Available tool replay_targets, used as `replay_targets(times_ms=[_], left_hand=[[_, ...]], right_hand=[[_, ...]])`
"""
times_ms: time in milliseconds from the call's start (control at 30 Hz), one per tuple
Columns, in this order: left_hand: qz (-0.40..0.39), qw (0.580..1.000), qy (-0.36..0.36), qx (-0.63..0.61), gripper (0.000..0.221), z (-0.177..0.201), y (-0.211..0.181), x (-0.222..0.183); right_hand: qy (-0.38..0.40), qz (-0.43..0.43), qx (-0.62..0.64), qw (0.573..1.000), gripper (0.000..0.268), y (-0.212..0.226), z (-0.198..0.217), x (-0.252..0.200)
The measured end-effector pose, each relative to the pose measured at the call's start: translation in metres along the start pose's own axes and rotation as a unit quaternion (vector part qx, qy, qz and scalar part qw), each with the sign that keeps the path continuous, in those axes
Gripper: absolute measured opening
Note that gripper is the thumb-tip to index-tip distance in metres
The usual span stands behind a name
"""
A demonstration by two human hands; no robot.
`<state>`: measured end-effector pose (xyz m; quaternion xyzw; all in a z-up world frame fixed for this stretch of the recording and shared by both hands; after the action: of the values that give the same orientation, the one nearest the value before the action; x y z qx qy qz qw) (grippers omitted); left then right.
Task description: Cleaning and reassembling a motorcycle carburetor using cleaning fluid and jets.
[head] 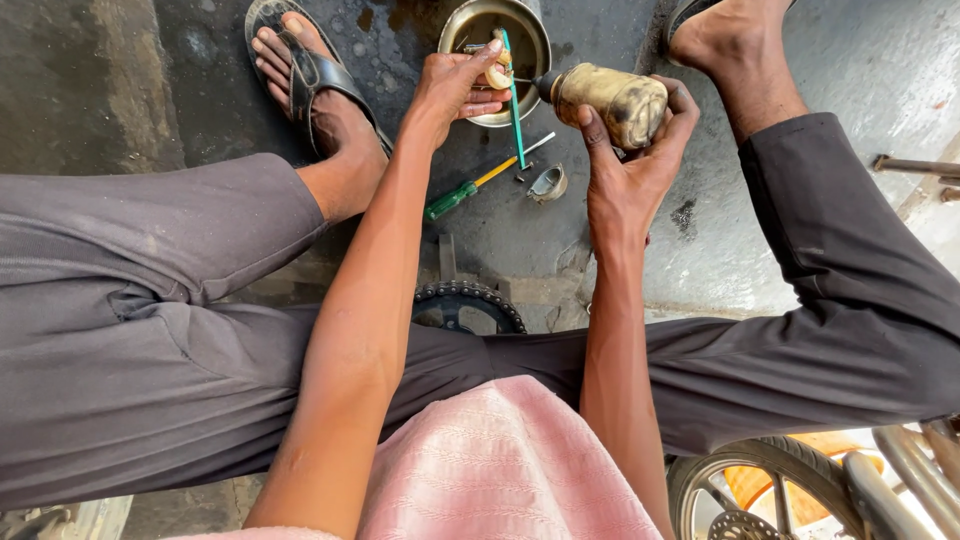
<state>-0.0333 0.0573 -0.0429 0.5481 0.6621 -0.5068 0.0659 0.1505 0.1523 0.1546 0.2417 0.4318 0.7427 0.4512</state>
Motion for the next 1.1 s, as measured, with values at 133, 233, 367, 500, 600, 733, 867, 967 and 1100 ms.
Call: replay_targets(times_ms=[133,233,367,500,600,733,867,967,1100], left_hand=[[-0.002,0.999,-0.01,0.034,0.062,0.003,0.0,0.001],[0.003,1.0,-0.005,0.027,0.063,0.004,0.001,-0.001],[0.014,1.0,0.019,-0.002,0.056,0.002,0.004,0.002],[0.016,0.997,0.063,-0.038,0.041,0.001,0.013,0.013],[-0.013,0.997,0.072,-0.005,0.04,0.0,0.013,0.013],[-0.066,0.99,0.028,0.119,0.035,-0.007,0.002,0.012],[-0.09,0.978,0.005,0.191,0.037,0.008,0.019,0.03],[-0.194,0.958,0.035,0.209,0.042,0.007,0.026,0.04],[-0.281,0.912,0.009,0.299,0.041,0.001,0.01,0.029]], right_hand=[[-0.003,-0.001,-0.079,0.997,0.072,0.005,0.001,-0.002],[-0.011,0.009,-0.027,1.0,0.073,0.0,0.001,-0.001],[-0.021,0.002,-0.011,1.0,0.073,0.003,0.004,-0.001],[-0.033,-0.012,0.001,0.999,0.075,0.001,0.005,0.001],[-0.041,-0.011,0.004,0.999,0.075,0.001,0.009,0.002],[-0.019,0.042,0.0,0.999,0.07,-0.011,0.009,0.003],[-0.045,-0.001,-0.004,0.999,0.075,-0.002,0.008,0.002],[-0.022,0.009,-0.01,1.0,0.075,-0.004,0.009,0.002],[-0.017,0.024,-0.024,0.999,0.072,0.004,0.005,0.001]])
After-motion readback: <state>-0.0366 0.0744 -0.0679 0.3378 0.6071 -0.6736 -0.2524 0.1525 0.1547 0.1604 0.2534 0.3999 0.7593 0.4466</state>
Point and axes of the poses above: each hand's wrist, its own x-axis towards the middle knuckle, its own z-axis out of the back of the hand, y = z × x, the point moved 5 cm from there along x, towards the middle knuckle, and after that the axes turned 14 degrees about -x, right-handed, at the moved point
